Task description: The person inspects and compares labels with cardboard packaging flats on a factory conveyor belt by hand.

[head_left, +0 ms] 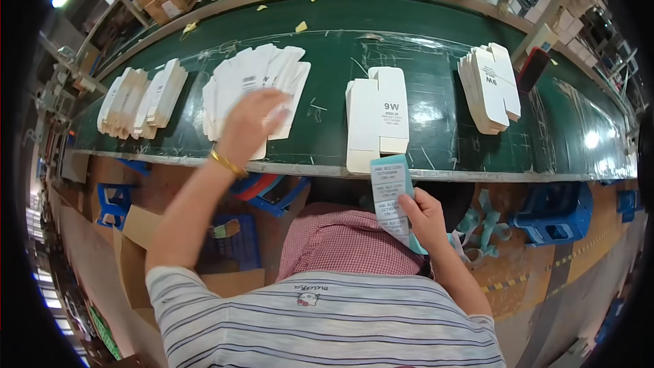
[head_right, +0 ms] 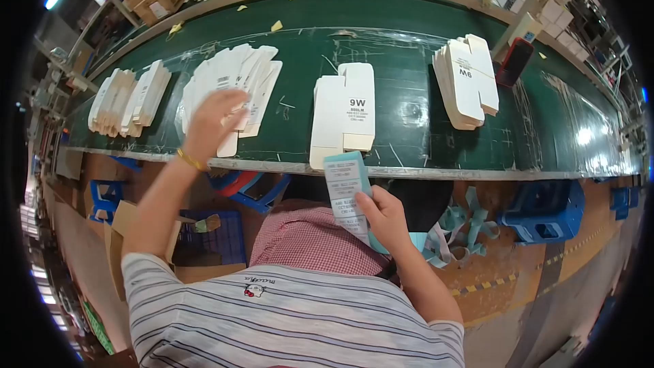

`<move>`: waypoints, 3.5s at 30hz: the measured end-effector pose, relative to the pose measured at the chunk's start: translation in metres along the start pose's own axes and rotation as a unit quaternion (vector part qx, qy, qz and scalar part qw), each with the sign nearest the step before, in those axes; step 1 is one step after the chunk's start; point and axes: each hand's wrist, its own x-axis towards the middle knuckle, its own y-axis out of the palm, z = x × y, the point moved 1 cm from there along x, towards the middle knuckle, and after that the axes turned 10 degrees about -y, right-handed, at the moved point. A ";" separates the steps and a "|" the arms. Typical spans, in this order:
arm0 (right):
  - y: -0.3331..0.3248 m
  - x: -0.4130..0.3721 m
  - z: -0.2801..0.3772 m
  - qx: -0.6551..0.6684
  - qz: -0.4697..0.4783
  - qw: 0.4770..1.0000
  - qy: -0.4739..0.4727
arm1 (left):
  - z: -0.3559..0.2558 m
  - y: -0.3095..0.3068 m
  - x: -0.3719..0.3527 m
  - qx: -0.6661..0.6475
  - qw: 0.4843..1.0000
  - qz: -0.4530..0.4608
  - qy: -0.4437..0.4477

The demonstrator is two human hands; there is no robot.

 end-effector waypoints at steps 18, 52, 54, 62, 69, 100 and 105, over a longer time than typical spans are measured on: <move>-0.005 0.029 0.043 -0.023 -0.019 0.994 -0.105 | -0.126 0.088 -0.028 -0.433 0.879 0.164 -0.110; 0.015 0.059 0.011 0.047 -0.034 0.996 0.061 | -0.092 0.132 0.005 -0.436 0.858 0.136 -0.235; 0.014 0.069 0.010 0.057 -0.044 0.994 0.081 | -0.085 0.139 0.005 -0.447 0.856 0.108 -0.238; 0.006 0.110 0.006 0.128 -0.060 0.972 0.186 | -0.050 0.140 0.025 -0.208 0.975 0.076 -0.003; 0.002 0.124 0.006 0.147 -0.059 0.956 0.247 | -0.049 0.146 0.029 -0.193 0.975 0.106 0.040; 0.011 0.107 0.037 -0.052 -0.061 0.996 0.033 | -0.068 0.131 0.033 -0.459 0.831 0.211 -0.231; 0.011 0.111 0.026 -0.064 -0.098 0.990 0.077 | -0.069 0.137 0.038 -0.437 0.847 0.191 -0.236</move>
